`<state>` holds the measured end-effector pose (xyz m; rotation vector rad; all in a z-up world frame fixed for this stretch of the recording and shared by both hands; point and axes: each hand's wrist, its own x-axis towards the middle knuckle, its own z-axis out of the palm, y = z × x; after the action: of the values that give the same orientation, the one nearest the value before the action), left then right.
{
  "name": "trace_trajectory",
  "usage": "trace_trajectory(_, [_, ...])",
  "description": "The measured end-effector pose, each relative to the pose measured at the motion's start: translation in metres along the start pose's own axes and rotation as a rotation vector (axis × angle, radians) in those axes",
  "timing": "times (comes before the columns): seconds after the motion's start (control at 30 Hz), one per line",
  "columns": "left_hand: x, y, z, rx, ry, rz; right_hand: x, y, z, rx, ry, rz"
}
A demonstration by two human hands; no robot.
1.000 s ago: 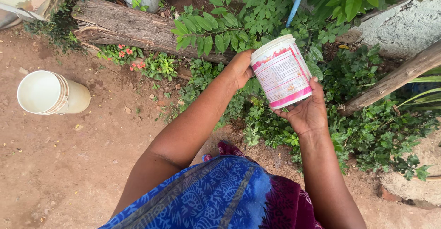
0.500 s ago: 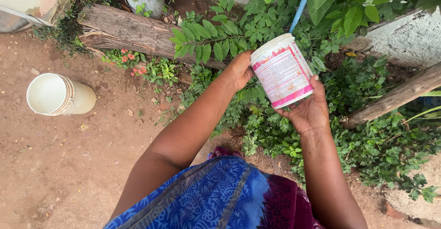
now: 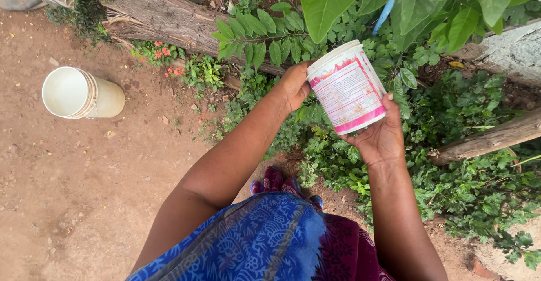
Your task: The person holds a white plastic container and pours water from it onto the leaves and base of a small tree.
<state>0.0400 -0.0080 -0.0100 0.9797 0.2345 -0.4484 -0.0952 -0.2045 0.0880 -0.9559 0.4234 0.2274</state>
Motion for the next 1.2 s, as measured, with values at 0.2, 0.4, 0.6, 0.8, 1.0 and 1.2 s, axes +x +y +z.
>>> trace_trajectory(0.2, [-0.021,0.006,-0.004,-0.014,-0.017,-0.001,0.005,0.008,0.000,0.022,-0.036,0.022])
trace_trajectory(0.4, [-0.033,0.006,-0.017,0.006,-0.066,-0.022,-0.009,0.025,0.016,0.014,-0.009,0.010])
trace_trajectory(0.6, [-0.043,0.004,-0.047,0.033,-0.155,-0.058,-0.034,0.059,0.037,0.017,0.022,-0.060])
trace_trajectory(0.8, [-0.052,0.014,-0.080,0.064,-0.215,-0.116,-0.055,0.089,0.076,0.000,0.015,-0.088])
trace_trajectory(1.0, [-0.056,0.008,-0.109,0.049,-0.274,-0.142,-0.073,0.124,0.106,0.006,0.128,-0.094])
trace_trajectory(1.2, [-0.060,0.003,-0.128,0.023,-0.264,-0.188,-0.084,0.139,0.125,-0.041,0.140,-0.098])
